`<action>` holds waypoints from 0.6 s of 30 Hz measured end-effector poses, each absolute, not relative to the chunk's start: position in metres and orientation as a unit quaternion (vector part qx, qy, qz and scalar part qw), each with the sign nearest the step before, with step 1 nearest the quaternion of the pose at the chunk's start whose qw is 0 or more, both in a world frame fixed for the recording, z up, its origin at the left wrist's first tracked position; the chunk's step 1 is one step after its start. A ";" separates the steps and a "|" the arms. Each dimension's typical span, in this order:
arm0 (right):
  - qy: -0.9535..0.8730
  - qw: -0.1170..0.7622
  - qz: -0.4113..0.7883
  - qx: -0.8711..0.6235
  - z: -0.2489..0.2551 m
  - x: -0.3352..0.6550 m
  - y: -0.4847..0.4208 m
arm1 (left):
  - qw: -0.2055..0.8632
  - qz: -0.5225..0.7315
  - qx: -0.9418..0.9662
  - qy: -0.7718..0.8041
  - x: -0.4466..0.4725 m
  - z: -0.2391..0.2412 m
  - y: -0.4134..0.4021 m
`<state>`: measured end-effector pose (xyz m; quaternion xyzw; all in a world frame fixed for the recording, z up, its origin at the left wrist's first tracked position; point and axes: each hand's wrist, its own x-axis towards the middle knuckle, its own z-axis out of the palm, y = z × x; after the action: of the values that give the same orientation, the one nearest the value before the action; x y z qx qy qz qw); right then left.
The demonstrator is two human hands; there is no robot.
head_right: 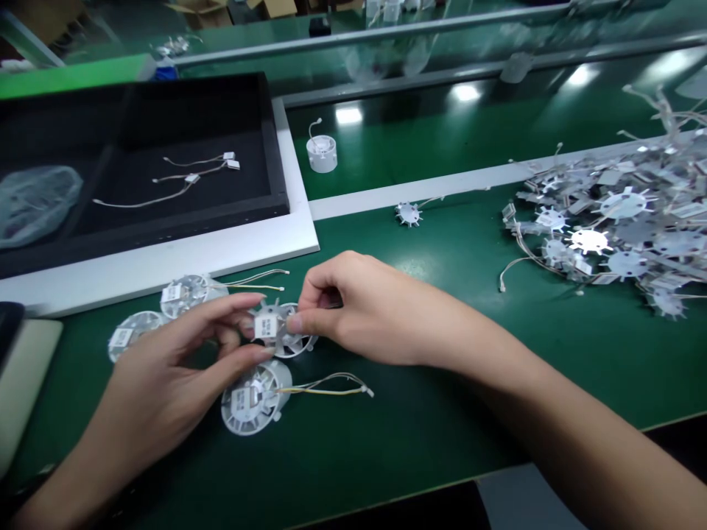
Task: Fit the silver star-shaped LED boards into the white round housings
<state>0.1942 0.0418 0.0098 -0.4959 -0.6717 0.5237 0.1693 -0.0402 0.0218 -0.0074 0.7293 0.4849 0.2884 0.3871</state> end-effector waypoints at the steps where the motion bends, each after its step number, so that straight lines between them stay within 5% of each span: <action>1: -0.682 0.152 0.513 -0.499 0.010 0.196 0.042 | 0.388 0.276 0.736 0.481 -0.040 -0.009 0.023; 18: -0.691 0.048 0.478 -0.540 0.007 0.195 0.046 | 0.337 0.185 0.805 0.451 -0.049 -0.025 0.023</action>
<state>0.1951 0.0457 0.0069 -0.5404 -0.6910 0.4776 0.0483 -0.0486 0.0226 -0.0248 0.8054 0.4515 0.1849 0.3365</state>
